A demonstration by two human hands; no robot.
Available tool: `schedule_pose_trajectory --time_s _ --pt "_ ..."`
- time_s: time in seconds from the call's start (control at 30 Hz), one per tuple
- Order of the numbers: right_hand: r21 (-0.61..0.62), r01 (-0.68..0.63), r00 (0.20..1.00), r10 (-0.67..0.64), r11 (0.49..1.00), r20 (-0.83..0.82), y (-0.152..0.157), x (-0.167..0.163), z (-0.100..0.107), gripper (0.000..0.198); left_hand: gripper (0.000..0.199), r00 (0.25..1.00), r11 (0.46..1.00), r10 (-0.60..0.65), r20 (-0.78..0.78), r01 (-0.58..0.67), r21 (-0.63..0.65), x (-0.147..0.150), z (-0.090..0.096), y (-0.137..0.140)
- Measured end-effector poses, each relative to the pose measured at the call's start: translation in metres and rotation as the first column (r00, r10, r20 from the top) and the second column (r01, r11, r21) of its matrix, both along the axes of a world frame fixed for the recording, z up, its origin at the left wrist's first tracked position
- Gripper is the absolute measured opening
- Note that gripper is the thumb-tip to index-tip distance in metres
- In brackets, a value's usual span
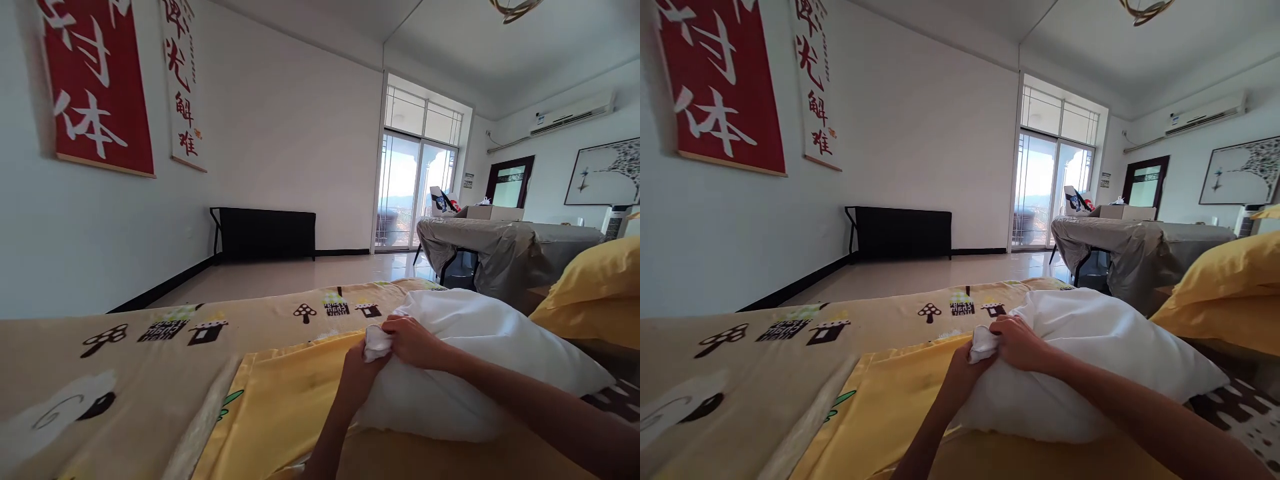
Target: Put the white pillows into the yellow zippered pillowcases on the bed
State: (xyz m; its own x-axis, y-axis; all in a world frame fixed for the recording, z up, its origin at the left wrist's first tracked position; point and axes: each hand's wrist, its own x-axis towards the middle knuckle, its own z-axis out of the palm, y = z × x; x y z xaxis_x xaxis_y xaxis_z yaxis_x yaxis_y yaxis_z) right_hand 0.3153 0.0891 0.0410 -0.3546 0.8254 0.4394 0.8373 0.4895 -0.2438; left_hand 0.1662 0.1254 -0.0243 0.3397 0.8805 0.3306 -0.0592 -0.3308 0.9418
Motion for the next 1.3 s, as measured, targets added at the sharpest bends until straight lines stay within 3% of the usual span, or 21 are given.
schedule_pose_trajectory --time_s 0.13,0.23,0.33,0.47,0.6,0.73,0.83,0.93,1.03,1.1,1.17,1.23,1.3 --pt "0.258 0.060 0.988 -0.095 0.964 0.124 -0.051 -0.027 0.009 0.057 0.029 0.985 0.991 0.128 0.120 -0.121 -0.065 0.002 -0.010 0.006" --pt "0.280 0.048 0.983 -0.095 0.959 0.155 -0.075 -0.046 -0.004 0.075 0.032 0.968 0.973 0.184 0.169 -0.154 -0.174 0.000 -0.014 0.009" --pt "0.249 0.050 0.984 -0.091 0.967 0.153 -0.065 -0.052 -0.030 0.081 0.038 0.958 0.954 0.207 0.198 -0.153 -0.258 -0.004 -0.017 0.012" --pt "0.265 0.087 0.992 -0.107 0.960 0.062 -0.010 -0.029 -0.051 0.071 0.050 0.951 0.948 0.209 0.227 -0.140 -0.285 -0.003 -0.018 0.014" --pt "0.191 -0.067 0.998 0.064 0.979 0.021 0.034 -0.001 -0.046 0.062 0.050 0.961 0.962 0.200 0.191 -0.155 -0.227 0.000 -0.013 0.011" --pt "0.115 -0.163 0.985 0.169 0.980 -0.043 0.037 0.005 -0.048 0.035 0.033 0.972 0.975 0.212 0.101 -0.203 -0.093 -0.001 -0.002 0.004" --pt "0.139 -0.141 0.984 0.154 0.980 -0.092 0.027 0.008 -0.055 0.015 0.019 0.972 0.971 0.208 -0.106 -0.192 0.143 -0.004 0.012 -0.006" --pt "0.236 -0.033 0.976 0.082 0.971 -0.200 0.021 0.020 -0.054 0.014 0.021 0.876 0.897 0.300 -0.378 -0.124 0.424 -0.008 0.034 -0.026" --pt "0.310 0.229 0.889 -0.068 0.923 -0.454 0.017 0.039 -0.042 0.019 0.023 0.731 0.829 0.469 -0.495 -0.170 0.533 -0.014 0.060 -0.057" --pt "0.292 0.415 0.764 -0.156 0.861 -0.626 0.012 0.051 -0.030 0.021 0.026 0.624 0.876 0.423 -0.657 -0.097 0.472 -0.013 0.070 -0.078" --pt "0.283 0.531 0.662 -0.183 0.799 -0.727 0.005 0.063 -0.019 0.021 0.028 0.498 0.939 0.230 -0.836 0.114 0.326 -0.005 0.067 -0.093" --pt "0.299 0.599 0.592 -0.159 0.743 -0.790 -0.006 0.074 -0.010 0.021 0.030 0.370 0.925 0.062 -0.927 0.328 0.192 0.012 0.049 -0.100" --pt "0.316 0.664 0.517 -0.111 0.677 -0.849 -0.018 0.086 -0.001 0.023 0.035 0.267 0.886 -0.014 -0.964 0.450 0.112 0.033 0.022 -0.099"
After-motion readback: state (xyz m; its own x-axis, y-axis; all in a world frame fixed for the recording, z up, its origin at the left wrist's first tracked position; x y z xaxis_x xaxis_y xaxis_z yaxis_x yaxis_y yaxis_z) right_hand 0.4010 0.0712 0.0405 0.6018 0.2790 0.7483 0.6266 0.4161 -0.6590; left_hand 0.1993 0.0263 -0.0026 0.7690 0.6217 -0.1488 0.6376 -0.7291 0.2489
